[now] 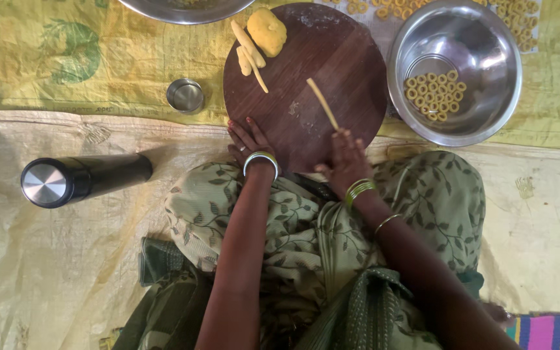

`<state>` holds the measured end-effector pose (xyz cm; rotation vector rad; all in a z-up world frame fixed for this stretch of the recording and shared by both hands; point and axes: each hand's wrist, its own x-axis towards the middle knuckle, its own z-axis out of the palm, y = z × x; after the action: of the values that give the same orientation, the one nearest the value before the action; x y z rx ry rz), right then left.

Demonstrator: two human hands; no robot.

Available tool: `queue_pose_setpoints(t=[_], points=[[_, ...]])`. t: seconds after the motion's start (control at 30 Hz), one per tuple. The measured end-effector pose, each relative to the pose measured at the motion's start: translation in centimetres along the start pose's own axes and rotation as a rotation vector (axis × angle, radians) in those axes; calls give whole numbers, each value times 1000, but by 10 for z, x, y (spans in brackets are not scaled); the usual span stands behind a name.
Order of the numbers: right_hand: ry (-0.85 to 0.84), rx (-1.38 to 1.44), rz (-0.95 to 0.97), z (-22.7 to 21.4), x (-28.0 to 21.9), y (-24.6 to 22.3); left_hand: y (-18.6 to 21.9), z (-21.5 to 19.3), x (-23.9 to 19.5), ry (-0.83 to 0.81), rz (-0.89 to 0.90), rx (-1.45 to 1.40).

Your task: The person sits on the floor and rolls small pieces of yellow dough into thin strips on a wooden board. They then join the ends to form rings and place them into a metal bowl. The process is repeated continuously with additional dough pieces.

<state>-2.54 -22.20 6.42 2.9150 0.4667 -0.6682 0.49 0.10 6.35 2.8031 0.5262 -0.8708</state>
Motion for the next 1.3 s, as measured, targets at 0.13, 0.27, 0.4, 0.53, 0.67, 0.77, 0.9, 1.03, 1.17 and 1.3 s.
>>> queue_pose_setpoints(t=[0.13, 0.27, 0.4, 0.53, 0.67, 0.77, 0.9, 1.03, 1.17, 1.3], points=[[-30, -71, 155, -9, 8, 32, 0, 1, 3, -105, -12, -11], [66, -63, 91, -5, 1, 21, 1, 21, 16, -7, -24, -14], [-43, -149, -32, -5, -8, -7, 1, 35, 21, 126, -22, -3], [-118, -126, 130, -22, -1, 7, 0, 19, 13, -38, -15, -7], [-104, -86, 186, -30, 3, 21, 3, -3, -2, -28, -22, -26], [-75, -209, 52, -20, -1, 5, 2, -6, -5, -152, -34, -53], [1, 9, -80, -5, -12, -6, 2, 9, 5, 17, -15, -69], [305, 319, 96, -1, -12, 39, 0, 32, 17, 19, -20, -89], [460, 356, 156, -2, -4, 77, 0, 41, 27, 141, -31, -82], [380, 293, 157, 4, 4, 62, -1, 47, 30, 80, -14, -65]])
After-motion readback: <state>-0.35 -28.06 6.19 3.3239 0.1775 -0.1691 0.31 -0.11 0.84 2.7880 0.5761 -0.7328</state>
